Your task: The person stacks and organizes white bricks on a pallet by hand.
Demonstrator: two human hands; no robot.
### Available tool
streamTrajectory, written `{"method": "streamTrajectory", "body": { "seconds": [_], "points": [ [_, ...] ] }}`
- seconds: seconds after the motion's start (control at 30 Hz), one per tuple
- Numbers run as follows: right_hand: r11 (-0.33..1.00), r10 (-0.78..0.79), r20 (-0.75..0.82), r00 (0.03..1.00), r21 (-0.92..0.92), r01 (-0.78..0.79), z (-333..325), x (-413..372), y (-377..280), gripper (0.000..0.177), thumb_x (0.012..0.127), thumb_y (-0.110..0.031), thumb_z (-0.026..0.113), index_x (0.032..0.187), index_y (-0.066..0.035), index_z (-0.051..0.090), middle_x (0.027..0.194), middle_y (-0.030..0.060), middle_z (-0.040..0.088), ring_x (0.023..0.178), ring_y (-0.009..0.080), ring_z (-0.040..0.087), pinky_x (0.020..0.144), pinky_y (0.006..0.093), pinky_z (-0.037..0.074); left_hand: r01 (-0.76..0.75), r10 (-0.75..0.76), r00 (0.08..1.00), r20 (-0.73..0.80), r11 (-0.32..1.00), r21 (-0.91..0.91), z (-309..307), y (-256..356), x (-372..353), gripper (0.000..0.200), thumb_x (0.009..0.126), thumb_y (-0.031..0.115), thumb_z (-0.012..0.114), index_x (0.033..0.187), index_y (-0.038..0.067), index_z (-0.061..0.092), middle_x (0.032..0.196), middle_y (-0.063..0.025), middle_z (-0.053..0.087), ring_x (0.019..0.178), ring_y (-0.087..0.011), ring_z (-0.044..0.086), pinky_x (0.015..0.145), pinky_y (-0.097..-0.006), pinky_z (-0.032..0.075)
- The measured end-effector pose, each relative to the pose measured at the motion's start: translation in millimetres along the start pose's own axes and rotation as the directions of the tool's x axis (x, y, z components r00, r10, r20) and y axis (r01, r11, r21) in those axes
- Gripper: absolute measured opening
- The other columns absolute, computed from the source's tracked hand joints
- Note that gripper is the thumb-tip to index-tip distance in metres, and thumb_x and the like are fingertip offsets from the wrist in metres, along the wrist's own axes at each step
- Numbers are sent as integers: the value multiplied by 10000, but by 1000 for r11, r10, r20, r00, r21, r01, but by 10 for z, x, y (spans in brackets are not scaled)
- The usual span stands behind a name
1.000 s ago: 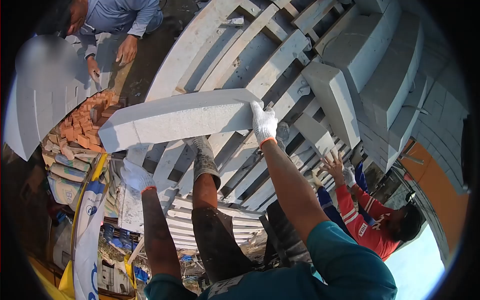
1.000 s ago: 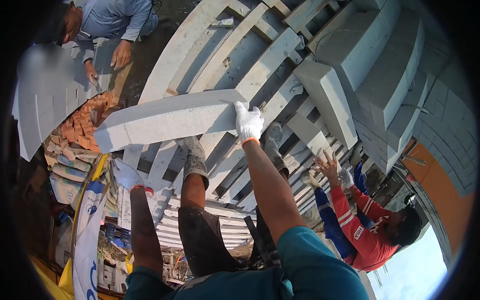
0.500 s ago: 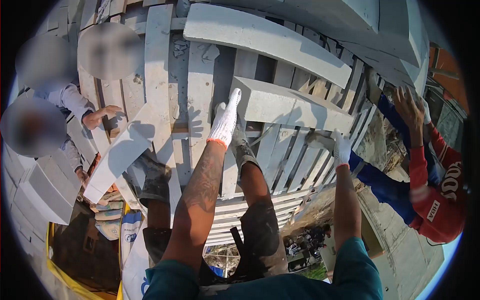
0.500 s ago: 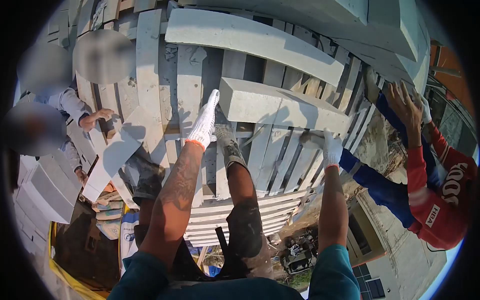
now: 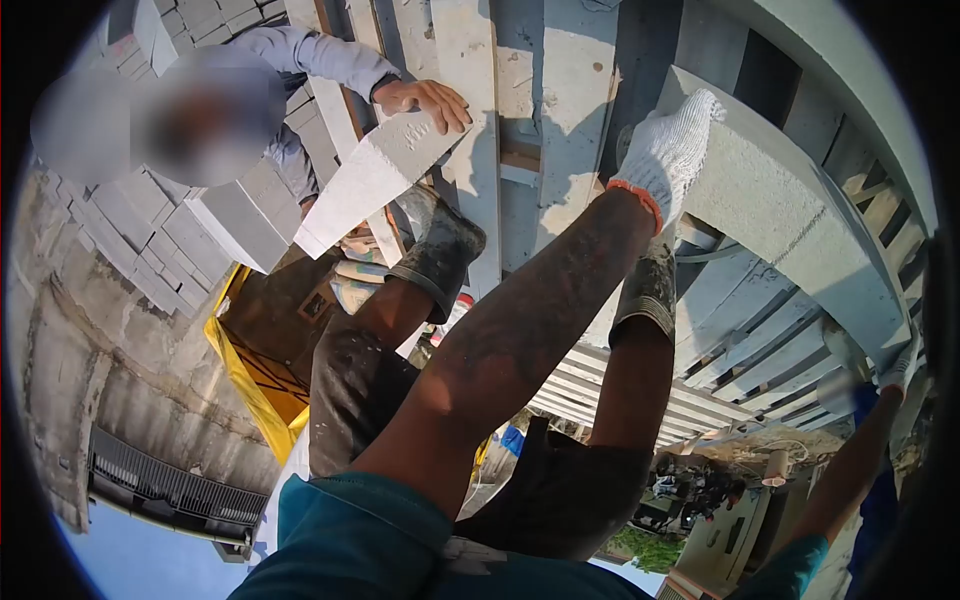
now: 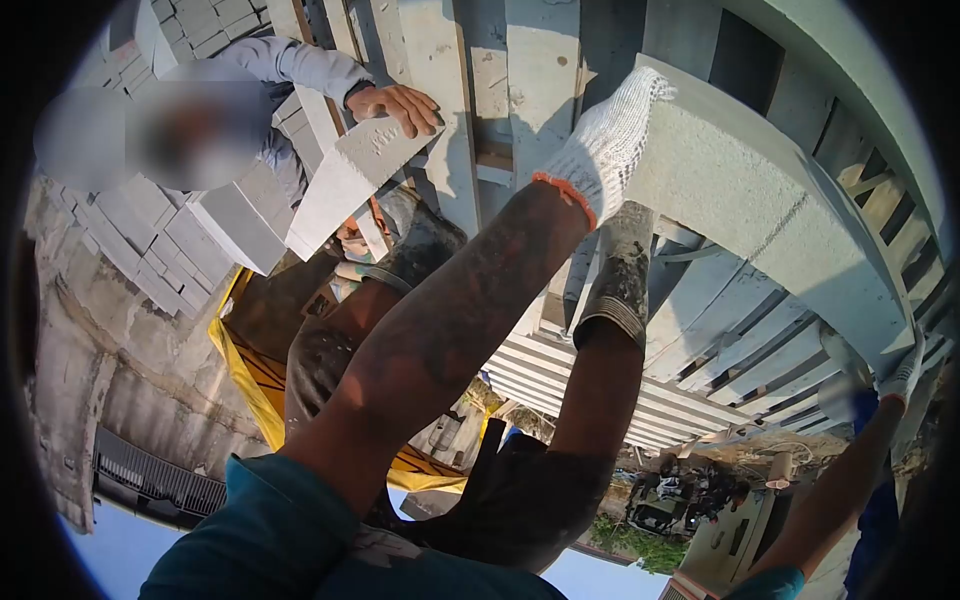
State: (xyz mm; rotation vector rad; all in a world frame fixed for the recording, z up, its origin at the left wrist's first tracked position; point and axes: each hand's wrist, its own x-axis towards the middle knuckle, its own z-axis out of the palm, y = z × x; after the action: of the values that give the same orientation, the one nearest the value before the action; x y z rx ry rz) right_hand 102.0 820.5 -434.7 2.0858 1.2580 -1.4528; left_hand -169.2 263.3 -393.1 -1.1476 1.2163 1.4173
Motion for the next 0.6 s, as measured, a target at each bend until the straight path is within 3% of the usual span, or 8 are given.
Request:
{"method": "streamTrajectory", "body": {
  "seconds": [0.07, 0.13, 0.17, 0.2, 0.37, 0.43, 0.53, 0.6],
  "points": [
    [1000, 15, -4, 1000, 1, -15, -15, -143, -49, 682, 810, -554, 602, 1310, -106, 488, 1269, 75, 522, 1143, 261, 500, 944, 371, 426, 31, -28, 997, -75, 999, 45, 20, 52, -45, 697, 771, 411, 613, 1238, -82, 455, 1192, -215, 535, 1081, -295, 527, 910, -356, 397],
    [999, -16, -190, 982, -54, 6, 67, -327, -68, 722, 798, -561, 609, 1345, -113, 461, 1319, 74, 484, 1172, 267, 471, 962, 375, 407, 36, -32, 997, -75, 998, 48, -1, 32, 4, 687, 769, 408, 616, 1225, -82, 463, 1161, -210, 551, 1046, -290, 545, 885, -345, 413],
    [999, 38, -188, 982, 44, -30, 174, -489, -41, 740, 794, -560, 612, 1368, -125, 443, 1354, 72, 454, 1191, 268, 452, 969, 376, 393, 46, -41, 996, -77, 996, 74, -22, 79, 30, 676, 767, 405, 620, 1212, -81, 471, 1130, -204, 567, 1010, -285, 564, 859, -333, 429],
    [999, 43, -250, 967, 23, -38, 166, -548, -19, 728, 796, -552, 614, 1364, -128, 447, 1344, 78, 465, 1185, 270, 458, 963, 375, 396, 53, -41, 994, -100, 991, 121, -47, 122, -17, 651, 764, 395, 626, 1193, -74, 486, 1076, -188, 595, 958, -277, 588, 822, -326, 450],
    [995, -102, -201, 974, -27, 99, 92, -1033, 234, 718, 778, -529, 632, 1339, -116, 461, 1319, 96, 477, 1157, 279, 471, 960, 396, 396, -89, 94, 995, -41, 991, 99, -294, -9, -32, 624, 768, 407, 623, 1183, -47, 521, 1073, -176, 612, 967, -276, 599, 828, -329, 452],
    [986, -159, -284, 945, 7, 168, 423, -1614, 320, 694, 770, -509, 644, 1313, -108, 487, 1301, 99, 487, 1142, 289, 477, 958, 408, 391, -93, 100, 994, -41, 984, 150, -384, 8, -31, 629, 769, 437, 610, 1160, -52, 547, 1098, -177, 619, 991, -284, 596, 842, -333, 449],
    [992, -108, -310, 944, 26, 123, 544, -2154, 441, 654, 777, -483, 646, 1284, -90, 521, 1304, 113, 496, 1140, 294, 486, 953, 407, 394, -16, 4, 999, 46, 968, 251, -525, 71, 8, 591, 818, 490, 561, 1170, 16, 581, 1157, -127, 591, 1061, -254, 542, 932, -336, 391],
    [991, -94, -348, 933, 55, 120, 342, -2227, 624, 657, 773, -474, 653, 1277, -73, 527, 1303, 123, 504, 1128, 299, 500, 941, 409, 404, -64, 57, 998, 34, 962, 266, -660, -18, 62, 564, 829, 486, 551, 1144, 21, 599, 1136, -120, 603, 1056, -247, 545, 931, -333, 391]
  ]
}}
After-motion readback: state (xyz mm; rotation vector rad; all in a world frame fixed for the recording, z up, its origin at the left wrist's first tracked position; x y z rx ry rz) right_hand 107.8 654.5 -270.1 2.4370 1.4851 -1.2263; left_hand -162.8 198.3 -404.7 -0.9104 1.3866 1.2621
